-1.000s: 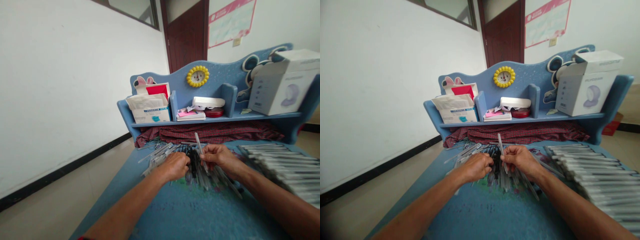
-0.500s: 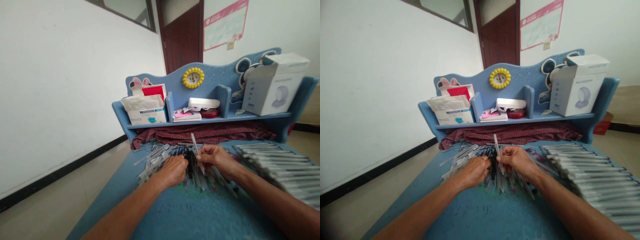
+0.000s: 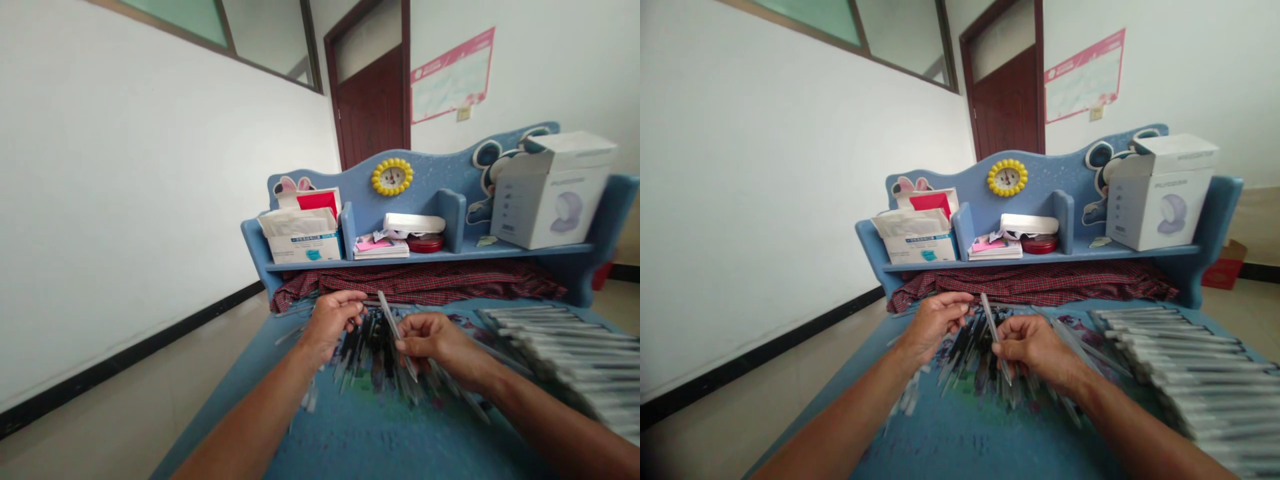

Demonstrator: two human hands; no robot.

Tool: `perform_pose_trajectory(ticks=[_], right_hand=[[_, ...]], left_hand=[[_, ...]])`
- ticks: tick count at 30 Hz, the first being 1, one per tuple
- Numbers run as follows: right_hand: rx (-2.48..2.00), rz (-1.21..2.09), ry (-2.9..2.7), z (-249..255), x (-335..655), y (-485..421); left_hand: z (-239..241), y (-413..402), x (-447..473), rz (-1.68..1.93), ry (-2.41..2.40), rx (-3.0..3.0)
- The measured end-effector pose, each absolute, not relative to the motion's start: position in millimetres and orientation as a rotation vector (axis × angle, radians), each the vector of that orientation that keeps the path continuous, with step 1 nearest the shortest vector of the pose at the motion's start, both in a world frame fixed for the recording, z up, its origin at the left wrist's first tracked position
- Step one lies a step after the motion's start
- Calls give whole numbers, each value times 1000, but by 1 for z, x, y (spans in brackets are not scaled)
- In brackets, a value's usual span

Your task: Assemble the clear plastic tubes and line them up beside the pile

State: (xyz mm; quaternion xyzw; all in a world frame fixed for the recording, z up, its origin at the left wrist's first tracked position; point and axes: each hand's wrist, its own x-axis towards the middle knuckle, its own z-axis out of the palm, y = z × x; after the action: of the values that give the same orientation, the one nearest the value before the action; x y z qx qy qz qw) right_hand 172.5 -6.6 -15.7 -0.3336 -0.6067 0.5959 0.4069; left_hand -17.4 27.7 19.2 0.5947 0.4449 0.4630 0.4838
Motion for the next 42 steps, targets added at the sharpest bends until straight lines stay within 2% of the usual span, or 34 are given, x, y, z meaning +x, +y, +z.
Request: perform_pose_trajectory(ticks=[9,42], right_hand=[[-919,1524,-1671,-15,161,-18],[-974,1477,-1671,-21,163,-16]], left_hand=[[26,24,-19,1257,935,1138],[23,18,-11,1203,949,1357]])
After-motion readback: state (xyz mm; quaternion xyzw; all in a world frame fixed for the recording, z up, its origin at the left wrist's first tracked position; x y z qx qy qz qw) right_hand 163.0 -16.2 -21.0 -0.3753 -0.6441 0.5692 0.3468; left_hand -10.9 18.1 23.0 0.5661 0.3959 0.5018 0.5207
